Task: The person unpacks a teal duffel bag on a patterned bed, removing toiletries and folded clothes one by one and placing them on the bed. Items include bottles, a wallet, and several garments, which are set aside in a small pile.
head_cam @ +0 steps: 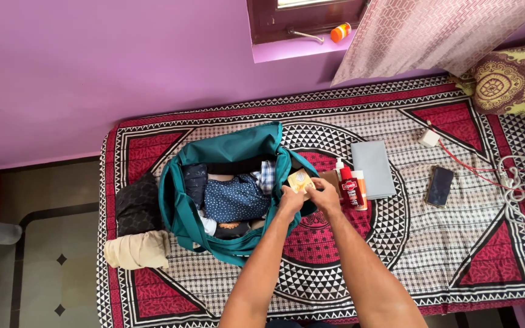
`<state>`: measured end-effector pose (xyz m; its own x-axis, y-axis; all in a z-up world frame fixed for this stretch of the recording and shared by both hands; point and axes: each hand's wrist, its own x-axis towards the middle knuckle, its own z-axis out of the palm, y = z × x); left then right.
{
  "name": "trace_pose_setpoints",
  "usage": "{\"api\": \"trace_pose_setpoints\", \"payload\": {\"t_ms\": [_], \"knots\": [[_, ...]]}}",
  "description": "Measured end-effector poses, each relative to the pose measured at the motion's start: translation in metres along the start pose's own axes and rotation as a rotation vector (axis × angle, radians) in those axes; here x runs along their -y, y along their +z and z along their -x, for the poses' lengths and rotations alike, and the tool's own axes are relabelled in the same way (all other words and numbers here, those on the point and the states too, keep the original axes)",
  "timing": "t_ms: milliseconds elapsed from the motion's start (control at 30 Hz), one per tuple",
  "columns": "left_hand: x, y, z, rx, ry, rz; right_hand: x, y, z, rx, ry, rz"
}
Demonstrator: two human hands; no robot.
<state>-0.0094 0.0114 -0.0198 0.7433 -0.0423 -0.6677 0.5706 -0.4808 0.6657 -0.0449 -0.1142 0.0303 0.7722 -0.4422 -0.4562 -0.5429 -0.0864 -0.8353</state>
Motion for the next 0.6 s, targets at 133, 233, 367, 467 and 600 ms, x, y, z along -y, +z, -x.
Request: {"api": "trace_pose_setpoints", "payload": {"t_ms": [133, 233, 367, 467, 600], "knots": [[-0.033, -0.017, 0.032, -0.012, 0.002, -0.026, 0.024, -0.005, 0.014, -0.006, 0.005, -0.040], [-0.053, -0.032, 0.055, -0.031, 0.074, 0.048, 0.025, -0.007, 0.014, -0.021, -0.005, -0.130], [-0.053, -0.025, 0.062, -0.112, 0.264, 0.019, 0.022, -0.019, 0.013, 0.008, 0.031, -0.304], [-0.057, -0.009, 0.067, -0.111, 0.389, 0.084, 0.019, -0.037, 0.014, 0.010, 0.056, -0.424], [-0.071, 0.020, 0.082, -0.047, 0.399, 0.191, 0.019, -0.069, 0.027, 0.076, 0.160, -0.725]]}}
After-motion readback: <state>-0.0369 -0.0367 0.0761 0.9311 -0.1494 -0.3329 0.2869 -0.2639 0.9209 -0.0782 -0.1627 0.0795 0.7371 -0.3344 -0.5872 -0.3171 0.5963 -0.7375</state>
